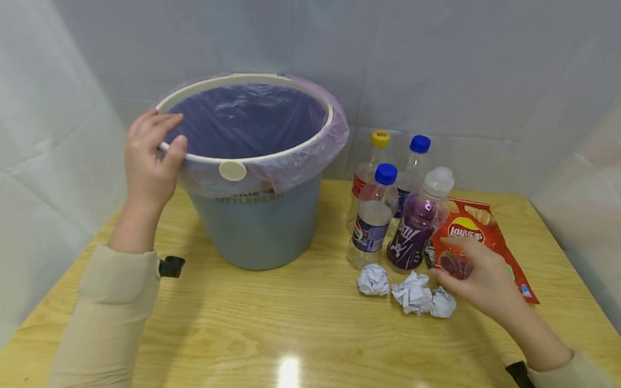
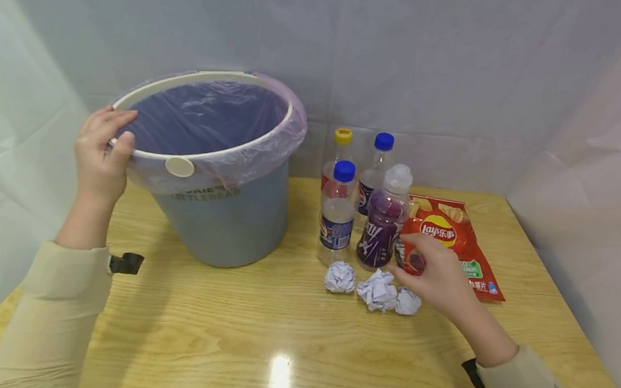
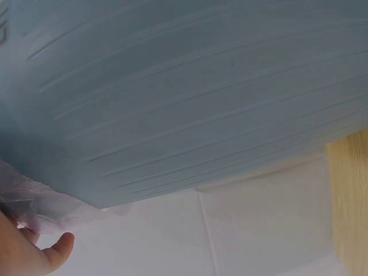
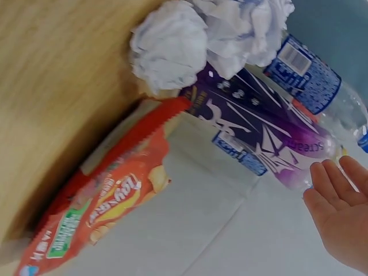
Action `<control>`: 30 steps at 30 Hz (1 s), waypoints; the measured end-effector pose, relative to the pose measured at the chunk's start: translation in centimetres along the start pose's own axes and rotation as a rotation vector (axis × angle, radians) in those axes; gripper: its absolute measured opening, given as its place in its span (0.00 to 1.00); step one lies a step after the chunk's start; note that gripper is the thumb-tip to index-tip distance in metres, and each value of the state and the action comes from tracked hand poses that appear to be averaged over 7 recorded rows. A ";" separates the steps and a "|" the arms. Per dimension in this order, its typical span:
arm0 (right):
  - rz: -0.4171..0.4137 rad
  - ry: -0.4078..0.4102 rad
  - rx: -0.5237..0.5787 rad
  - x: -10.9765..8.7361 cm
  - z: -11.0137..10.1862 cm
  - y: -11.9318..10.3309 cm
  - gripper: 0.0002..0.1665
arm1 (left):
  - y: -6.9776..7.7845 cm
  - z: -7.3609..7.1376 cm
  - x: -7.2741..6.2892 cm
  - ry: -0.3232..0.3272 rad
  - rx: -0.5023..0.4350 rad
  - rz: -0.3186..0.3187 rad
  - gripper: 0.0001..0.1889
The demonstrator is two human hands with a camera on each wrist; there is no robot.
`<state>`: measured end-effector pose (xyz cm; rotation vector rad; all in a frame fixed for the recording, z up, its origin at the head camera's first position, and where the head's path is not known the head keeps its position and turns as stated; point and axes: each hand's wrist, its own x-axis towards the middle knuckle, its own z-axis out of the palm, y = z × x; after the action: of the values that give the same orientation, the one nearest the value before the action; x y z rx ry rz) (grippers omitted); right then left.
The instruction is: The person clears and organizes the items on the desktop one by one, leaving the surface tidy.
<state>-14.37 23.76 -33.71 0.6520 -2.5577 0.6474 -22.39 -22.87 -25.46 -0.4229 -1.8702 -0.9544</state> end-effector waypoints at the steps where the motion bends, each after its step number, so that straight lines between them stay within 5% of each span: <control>1: 0.004 -0.008 -0.001 -0.1 0.1 0.1 0.30 | 0.0 0.0 0.0 0.000 0.001 -0.001 0.31; 16: 0.042 -0.133 -0.007 -1.4 1.3 1.7 0.28 | -0.3 0.0 -0.1 0.009 0.001 -0.014 0.32; 30: 0.171 -0.294 0.020 -2.2 1.7 2.4 0.32 | -0.3 0.1 -0.1 0.009 0.000 -0.006 0.33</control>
<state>-14.39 25.42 -36.96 0.5755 -2.9074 0.6769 -22.59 -22.99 -25.64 -0.4122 -1.8647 -0.9586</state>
